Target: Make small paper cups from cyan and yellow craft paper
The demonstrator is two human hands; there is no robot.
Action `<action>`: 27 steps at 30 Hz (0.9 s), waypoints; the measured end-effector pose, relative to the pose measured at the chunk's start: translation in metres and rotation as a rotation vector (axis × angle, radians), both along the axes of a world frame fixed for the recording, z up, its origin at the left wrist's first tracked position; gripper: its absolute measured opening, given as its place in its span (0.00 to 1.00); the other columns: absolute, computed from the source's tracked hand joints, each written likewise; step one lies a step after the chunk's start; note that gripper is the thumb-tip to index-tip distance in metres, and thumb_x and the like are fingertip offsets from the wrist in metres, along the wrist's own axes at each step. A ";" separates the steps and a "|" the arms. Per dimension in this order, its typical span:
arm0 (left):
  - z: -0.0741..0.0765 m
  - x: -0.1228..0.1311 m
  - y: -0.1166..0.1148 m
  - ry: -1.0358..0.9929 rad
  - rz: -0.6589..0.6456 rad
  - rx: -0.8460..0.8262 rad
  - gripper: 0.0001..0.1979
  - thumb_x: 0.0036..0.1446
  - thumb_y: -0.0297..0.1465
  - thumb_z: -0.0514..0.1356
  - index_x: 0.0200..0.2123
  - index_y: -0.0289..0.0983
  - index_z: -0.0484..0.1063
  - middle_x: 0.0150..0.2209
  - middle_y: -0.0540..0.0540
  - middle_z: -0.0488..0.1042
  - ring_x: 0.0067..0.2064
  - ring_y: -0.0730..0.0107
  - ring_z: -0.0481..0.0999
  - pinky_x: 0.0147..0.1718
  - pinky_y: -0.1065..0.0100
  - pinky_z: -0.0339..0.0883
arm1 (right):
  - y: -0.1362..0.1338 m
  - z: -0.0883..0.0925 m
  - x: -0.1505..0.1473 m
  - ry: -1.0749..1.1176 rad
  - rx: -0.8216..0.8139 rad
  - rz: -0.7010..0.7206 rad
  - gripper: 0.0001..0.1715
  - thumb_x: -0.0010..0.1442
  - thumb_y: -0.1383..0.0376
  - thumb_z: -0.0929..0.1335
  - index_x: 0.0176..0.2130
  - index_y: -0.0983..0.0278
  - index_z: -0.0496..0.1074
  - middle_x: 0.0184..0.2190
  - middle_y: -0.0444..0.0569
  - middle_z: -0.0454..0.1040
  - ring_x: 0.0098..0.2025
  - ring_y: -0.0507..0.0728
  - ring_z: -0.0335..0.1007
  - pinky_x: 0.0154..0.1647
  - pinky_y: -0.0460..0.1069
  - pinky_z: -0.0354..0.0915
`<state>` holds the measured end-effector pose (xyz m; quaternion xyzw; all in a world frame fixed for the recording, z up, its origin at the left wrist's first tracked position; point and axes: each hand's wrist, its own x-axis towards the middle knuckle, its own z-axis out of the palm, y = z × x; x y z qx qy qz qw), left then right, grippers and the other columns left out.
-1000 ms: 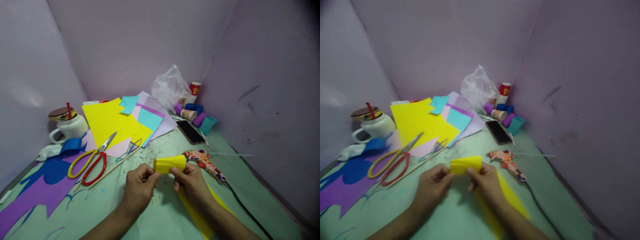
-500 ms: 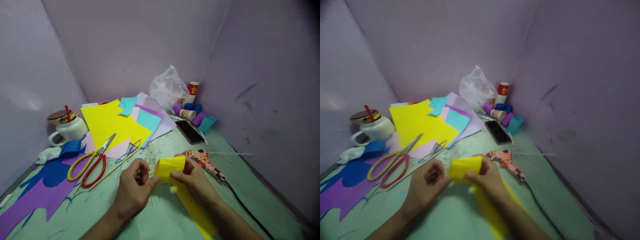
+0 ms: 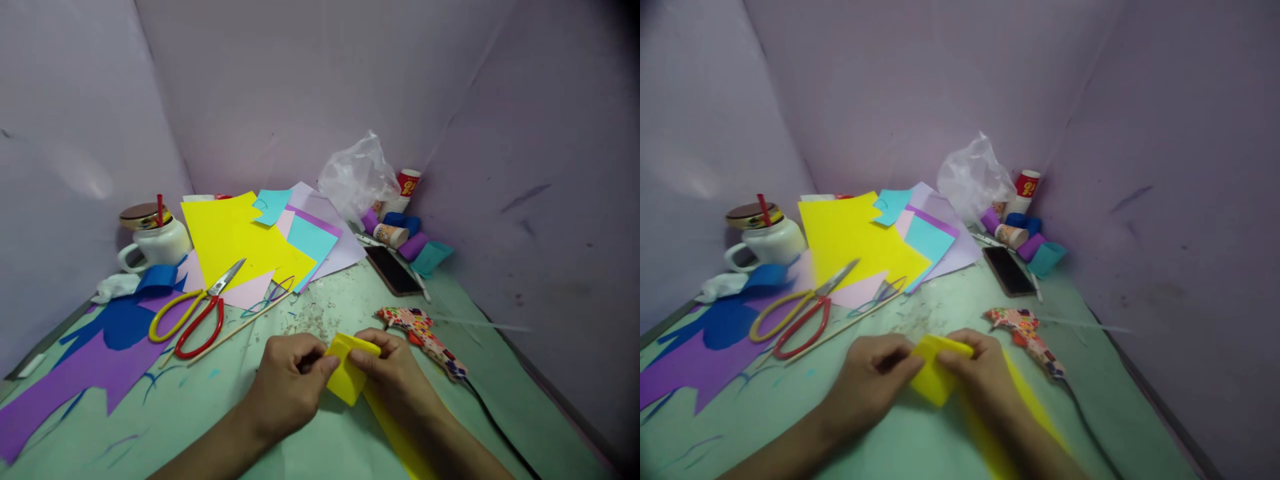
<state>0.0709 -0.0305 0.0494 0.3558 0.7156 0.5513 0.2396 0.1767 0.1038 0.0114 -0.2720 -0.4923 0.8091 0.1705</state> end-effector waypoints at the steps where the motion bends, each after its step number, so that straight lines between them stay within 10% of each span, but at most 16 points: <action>1: 0.001 0.000 0.000 -0.014 -0.007 0.000 0.08 0.46 0.33 0.61 0.21 0.36 0.73 0.18 0.52 0.65 0.21 0.76 0.60 0.20 0.73 0.52 | 0.001 0.001 0.000 0.003 -0.009 -0.028 0.22 0.33 0.61 0.81 0.26 0.67 0.73 0.19 0.45 0.76 0.20 0.51 0.69 0.23 0.45 0.62; 11: -0.002 -0.002 0.002 -0.363 0.026 0.060 0.15 0.41 0.37 0.65 0.14 0.35 0.65 0.12 0.53 0.61 0.17 0.81 0.56 0.17 0.75 0.47 | 0.003 0.005 0.003 0.125 -0.036 -0.001 0.22 0.38 0.56 0.79 0.32 0.63 0.75 0.24 0.47 0.78 0.24 0.54 0.73 0.26 0.47 0.67; 13: -0.005 -0.006 0.002 -0.537 -0.026 0.061 0.16 0.43 0.41 0.64 0.18 0.35 0.67 0.10 0.55 0.60 0.13 0.82 0.54 0.13 0.75 0.43 | 0.007 0.009 0.008 0.248 0.056 0.078 0.31 0.41 0.49 0.77 0.43 0.59 0.74 0.41 0.53 0.79 0.40 0.62 0.76 0.39 0.54 0.70; 17: -0.008 -0.008 0.004 -0.832 -0.114 0.086 0.18 0.41 0.43 0.65 0.24 0.34 0.67 0.13 0.56 0.62 0.11 0.85 0.52 0.10 0.78 0.40 | 0.010 0.017 0.016 0.463 0.490 0.243 0.61 0.35 0.43 0.76 0.62 0.47 0.53 0.66 0.51 0.51 0.65 0.69 0.50 0.59 0.64 0.56; 27: -0.024 0.013 0.014 -1.102 -0.153 0.042 0.20 0.42 0.44 0.67 0.27 0.33 0.67 0.10 0.58 0.58 0.10 0.85 0.52 0.09 0.80 0.40 | -0.009 0.016 0.014 0.474 0.806 0.050 0.70 0.34 0.47 0.77 0.65 0.46 0.39 0.66 0.53 0.46 0.65 0.68 0.50 0.62 0.63 0.52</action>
